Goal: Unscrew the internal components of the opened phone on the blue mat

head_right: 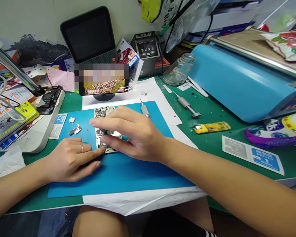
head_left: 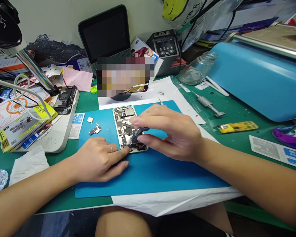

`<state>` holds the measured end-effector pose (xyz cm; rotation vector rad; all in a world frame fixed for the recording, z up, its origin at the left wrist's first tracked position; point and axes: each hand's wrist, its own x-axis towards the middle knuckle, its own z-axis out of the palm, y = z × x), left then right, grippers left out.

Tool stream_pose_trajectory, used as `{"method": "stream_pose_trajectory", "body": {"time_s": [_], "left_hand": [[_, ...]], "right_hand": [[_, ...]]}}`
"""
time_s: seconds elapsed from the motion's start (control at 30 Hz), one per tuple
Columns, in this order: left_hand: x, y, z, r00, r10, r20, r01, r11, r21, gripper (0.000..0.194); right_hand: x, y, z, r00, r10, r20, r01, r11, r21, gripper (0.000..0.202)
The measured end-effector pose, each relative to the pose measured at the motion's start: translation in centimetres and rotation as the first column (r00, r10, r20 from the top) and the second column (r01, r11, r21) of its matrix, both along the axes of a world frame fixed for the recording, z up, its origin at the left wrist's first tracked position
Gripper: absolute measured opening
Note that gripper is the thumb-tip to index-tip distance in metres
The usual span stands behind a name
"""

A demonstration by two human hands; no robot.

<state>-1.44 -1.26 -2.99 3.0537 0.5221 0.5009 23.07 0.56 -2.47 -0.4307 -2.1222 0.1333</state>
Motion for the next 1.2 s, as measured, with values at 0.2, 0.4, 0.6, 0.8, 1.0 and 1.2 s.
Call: {"method": "stream_pose_trajectory", "body": {"time_s": [0.2,0.4,0.6,0.8,1.0,1.2], "left_hand": [[0.00,0.06,-0.01,1.000,-0.006,0.006,0.006,1.000,-0.005,0.029],[0.02,0.05,-0.03,1.000,0.002,-0.003,-0.002,1.000,-0.020,0.029],[0.05,-0.05,0.05,1.000,-0.001,0.004,0.001,1.000,-0.022,0.029],[0.05,0.01,0.02,1.000,-0.003,0.006,0.003,1.000,-0.024,0.029],[0.07,0.08,0.01,1.000,-0.003,0.009,0.003,1.000,-0.016,0.028],[0.02,0.02,-0.01,1.000,-0.006,0.002,0.006,1.000,-0.018,0.028]], "right_hand": [[-0.12,-0.17,0.09,1.000,0.004,0.017,-0.004,1.000,0.000,0.028],[-0.17,-0.12,-0.12,1.000,0.016,-0.005,-0.016,1.000,-0.014,0.025],[-0.13,-0.13,-0.09,1.000,-0.006,0.014,0.006,1.000,0.019,0.024],[-0.27,-0.23,-0.04,0.999,0.051,-0.001,-0.051,0.999,-0.013,0.025],[-0.40,-0.32,-0.09,0.996,0.088,-0.008,-0.089,0.995,-0.046,0.026],[-0.42,-0.36,-0.03,0.993,0.116,-0.024,-0.118,0.985,-0.130,0.031]]}}
